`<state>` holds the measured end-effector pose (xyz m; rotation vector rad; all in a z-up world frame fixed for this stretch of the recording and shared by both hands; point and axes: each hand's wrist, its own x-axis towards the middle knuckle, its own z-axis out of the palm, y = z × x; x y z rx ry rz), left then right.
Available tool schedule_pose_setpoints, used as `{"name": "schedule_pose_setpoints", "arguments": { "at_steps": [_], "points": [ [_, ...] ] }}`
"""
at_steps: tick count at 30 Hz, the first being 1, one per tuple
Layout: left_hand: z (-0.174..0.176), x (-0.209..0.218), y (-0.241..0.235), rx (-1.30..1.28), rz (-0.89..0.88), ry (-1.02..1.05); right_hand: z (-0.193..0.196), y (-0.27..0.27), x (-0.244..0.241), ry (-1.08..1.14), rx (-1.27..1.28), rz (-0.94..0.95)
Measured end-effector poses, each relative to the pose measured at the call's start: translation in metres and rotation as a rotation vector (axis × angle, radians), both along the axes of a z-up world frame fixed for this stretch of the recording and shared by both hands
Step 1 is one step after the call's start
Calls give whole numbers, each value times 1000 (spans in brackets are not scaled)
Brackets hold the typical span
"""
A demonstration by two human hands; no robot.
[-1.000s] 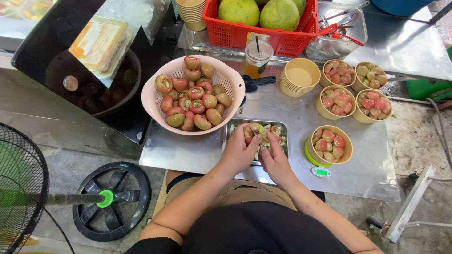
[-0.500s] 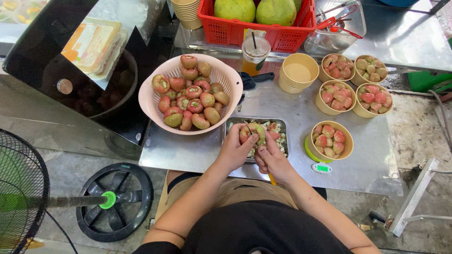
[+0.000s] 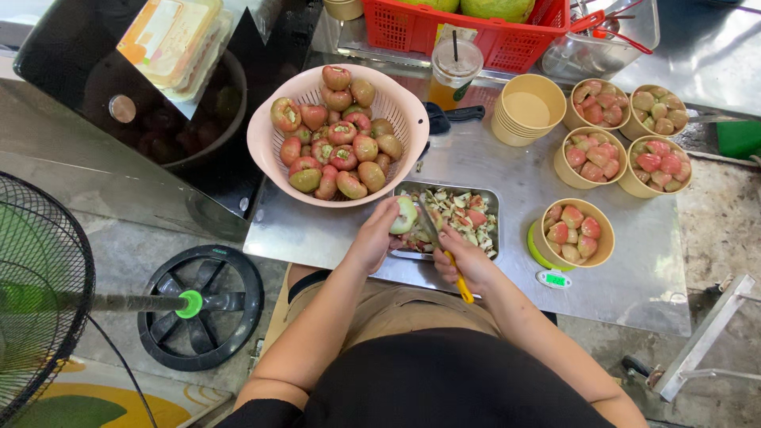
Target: The person slices several fruits with a small knife, placing the pieces into a metal tray and then into several paper bowls on a stainless steel table.
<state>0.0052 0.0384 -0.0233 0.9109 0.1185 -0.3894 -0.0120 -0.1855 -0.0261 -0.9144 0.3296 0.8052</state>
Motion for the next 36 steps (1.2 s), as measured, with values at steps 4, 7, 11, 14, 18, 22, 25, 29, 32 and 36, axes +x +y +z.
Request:
{"name": "schedule_pose_setpoints", "arguments": {
  "at_steps": [4,7,11,14,18,22,25,29,32,36],
  "points": [
    [14,-6,2,-7,-166,-97,30,6,-10,-279,-152,1],
    [21,-8,4,136,-238,-164,50,-5,-22,-446,-52,177],
    [19,-8,-4,152,-304,-318,56,-8,-23,-574,-282,320],
    [18,-10,-11,113,-317,-367,48,-8,-22,-521,-281,275],
    [29,-15,-16,383,-278,-421,42,-6,-25,-416,-222,210],
    [47,-16,-24,697,-186,-508,42,1,-26,-322,-176,144],
    [52,-14,-31,730,-146,-454,37,2,-29,-326,-147,164],
    [53,-14,-40,823,-53,-405,16,14,-28,-504,-115,55],
    [51,-15,-46,637,-36,-271,12,19,-28,-426,-227,-10],
    [38,-6,-41,659,-79,-282,27,19,-26,-416,-159,-7]
  ]
}}
